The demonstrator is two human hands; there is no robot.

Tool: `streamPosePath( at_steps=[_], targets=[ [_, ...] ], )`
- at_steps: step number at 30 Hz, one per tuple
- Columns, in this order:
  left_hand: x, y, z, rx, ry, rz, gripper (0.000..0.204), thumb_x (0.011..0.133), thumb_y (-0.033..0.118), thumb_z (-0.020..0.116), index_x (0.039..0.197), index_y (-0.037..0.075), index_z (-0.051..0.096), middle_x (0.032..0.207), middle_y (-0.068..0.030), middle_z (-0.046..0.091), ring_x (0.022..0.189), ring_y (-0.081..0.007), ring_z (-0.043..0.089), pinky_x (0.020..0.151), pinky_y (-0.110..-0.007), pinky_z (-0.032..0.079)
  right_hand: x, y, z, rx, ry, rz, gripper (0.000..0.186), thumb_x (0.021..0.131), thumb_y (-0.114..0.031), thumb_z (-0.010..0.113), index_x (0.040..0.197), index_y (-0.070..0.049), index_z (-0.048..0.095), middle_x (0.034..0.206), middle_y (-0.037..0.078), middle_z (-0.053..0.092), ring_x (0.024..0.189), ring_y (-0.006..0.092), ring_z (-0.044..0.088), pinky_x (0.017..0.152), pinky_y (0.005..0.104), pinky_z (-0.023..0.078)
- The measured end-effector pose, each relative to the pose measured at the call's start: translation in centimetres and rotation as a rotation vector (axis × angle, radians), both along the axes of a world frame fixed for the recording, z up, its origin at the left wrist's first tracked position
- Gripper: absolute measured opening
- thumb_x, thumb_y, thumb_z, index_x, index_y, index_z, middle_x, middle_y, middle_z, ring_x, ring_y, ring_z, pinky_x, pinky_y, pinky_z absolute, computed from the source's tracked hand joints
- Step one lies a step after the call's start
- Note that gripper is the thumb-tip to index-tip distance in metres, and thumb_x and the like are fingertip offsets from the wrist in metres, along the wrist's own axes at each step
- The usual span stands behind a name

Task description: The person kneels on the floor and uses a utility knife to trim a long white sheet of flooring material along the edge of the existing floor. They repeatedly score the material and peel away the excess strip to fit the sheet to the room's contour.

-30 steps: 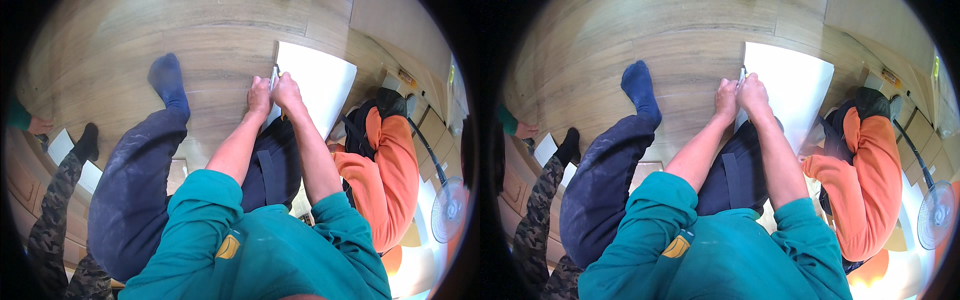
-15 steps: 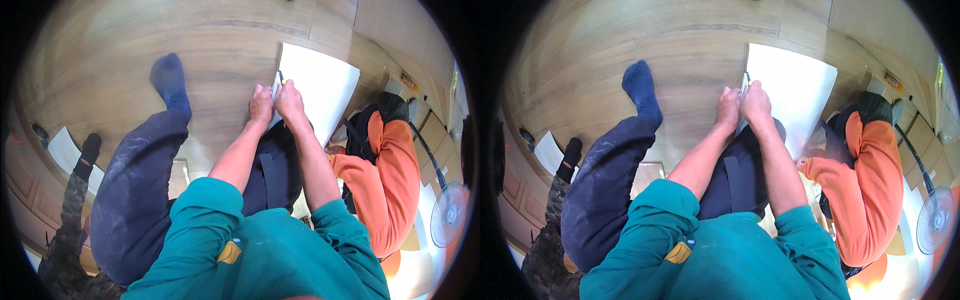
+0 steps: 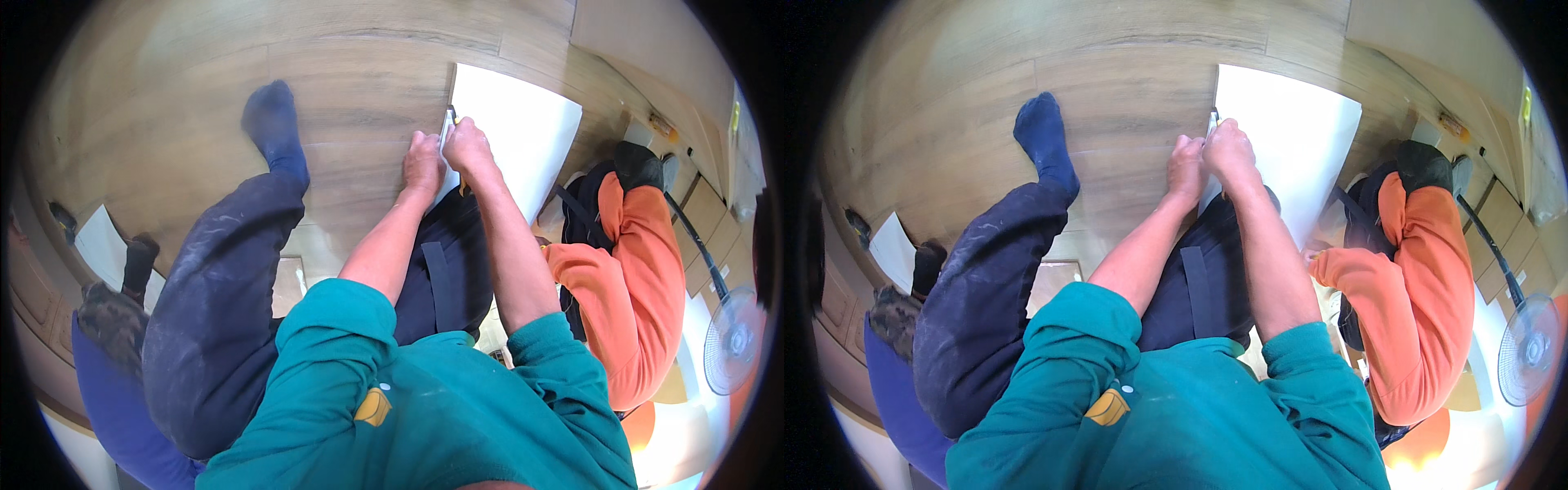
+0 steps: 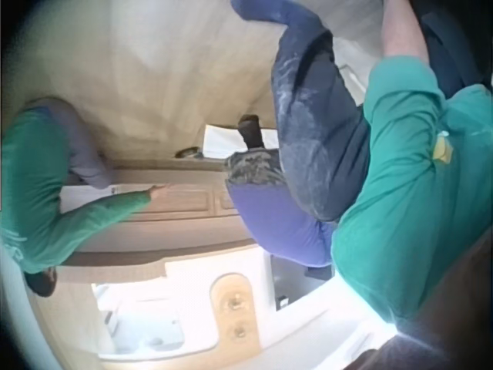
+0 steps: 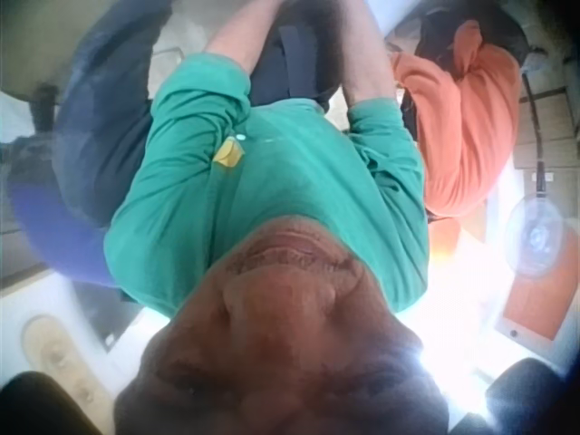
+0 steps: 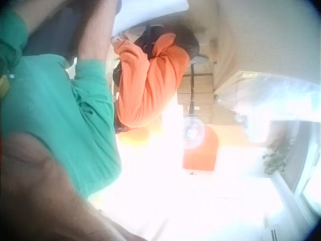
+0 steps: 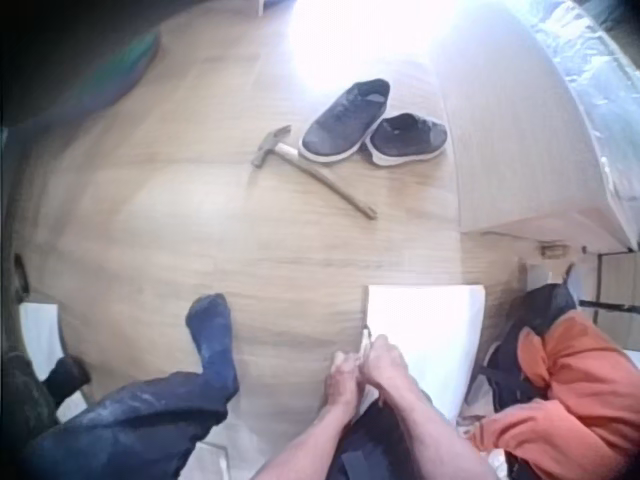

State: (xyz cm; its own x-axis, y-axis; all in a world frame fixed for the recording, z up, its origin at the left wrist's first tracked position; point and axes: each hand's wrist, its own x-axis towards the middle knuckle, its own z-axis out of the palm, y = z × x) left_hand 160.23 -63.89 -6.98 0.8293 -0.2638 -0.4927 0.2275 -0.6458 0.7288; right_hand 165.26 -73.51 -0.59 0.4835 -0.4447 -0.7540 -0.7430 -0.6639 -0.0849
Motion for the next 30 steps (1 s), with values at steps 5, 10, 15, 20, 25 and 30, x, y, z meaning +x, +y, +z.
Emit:
streamPosePath(
  at_steps=[5,10,15,20,25,30],
  targets=[
    [0.2,0.3,0.2,0.004,0.062,-0.008,0.011,0.084,0.002,0.052,0.087,0.006,0.063,0.096,-0.0189,0.055,0.088,-0.042,0.06,0.076,-0.052,0.048,-0.9,0.1,-1.1,-0.026,-0.032,-0.004,0.037,0.096,-0.026,0.05,0.1,0.01,0.058,0.094,0.035,0.064,0.094,0.048,0.064,0.084,0.0514,0.05],
    [-0.1,0.3,0.0,0.016,0.07,-0.039,0.012,0.083,0.001,0.052,0.087,0.006,0.062,0.096,-0.0189,0.055,0.09,-0.0421,0.059,0.076,-0.053,0.048,-0.6,-0.2,-1.5,-0.002,-0.034,-0.017,0.035,0.094,-0.023,0.051,0.103,0.011,0.057,0.096,0.034,0.064,0.095,0.0477,0.064,0.085,0.0505,0.051],
    [-0.9,0.7,-0.4,-0.006,0.041,-0.06,0.013,0.083,0.0,0.052,0.087,0.006,0.062,0.098,-0.0189,0.055,0.091,-0.0426,0.059,0.077,-0.053,0.048,0.5,-0.5,-1.0,0.036,0.058,0.034,0.034,0.091,-0.019,0.052,0.106,0.011,0.055,0.099,0.033,0.065,0.098,0.0471,0.064,0.088,0.0501,0.05],
    [-0.2,0.3,0.7,0.045,0.126,-0.058,0.015,0.083,0.0,0.051,0.09,0.006,0.062,0.102,-0.0189,0.056,0.094,-0.0424,0.06,0.078,-0.054,0.048,-0.8,-0.3,-0.6,-0.009,0.007,-0.012,0.037,0.094,-0.025,0.05,0.104,0.011,0.056,0.097,0.035,0.064,0.096,0.0481,0.063,0.086,0.0514,0.05],
    [-0.5,0.7,0.2,0.031,0.016,-0.004,0.014,0.088,0.014,0.055,0.088,0.005,0.065,0.092,-0.0197,0.058,0.087,-0.0409,0.061,0.074,-0.05,0.048,-0.9,-0.1,-0.1,0.005,-0.102,0.007,0.037,0.095,-0.026,0.05,0.098,0.01,0.055,0.089,0.038,0.062,0.089,0.052,0.062,0.082,0.0542,0.05],
    [-0.3,0.8,0.8,0.038,0.079,-0.046,0.012,0.085,0.005,0.053,0.089,0.006,0.063,0.097,-0.0192,0.057,0.09,-0.0421,0.06,0.077,-0.052,0.048,-1.8,0.4,-0.9,-0.022,-0.092,-0.018,0.036,0.095,-0.026,0.05,0.099,0.01,0.054,0.091,0.037,0.063,0.09,0.0516,0.062,0.083,0.0543,0.049]
  ],
)
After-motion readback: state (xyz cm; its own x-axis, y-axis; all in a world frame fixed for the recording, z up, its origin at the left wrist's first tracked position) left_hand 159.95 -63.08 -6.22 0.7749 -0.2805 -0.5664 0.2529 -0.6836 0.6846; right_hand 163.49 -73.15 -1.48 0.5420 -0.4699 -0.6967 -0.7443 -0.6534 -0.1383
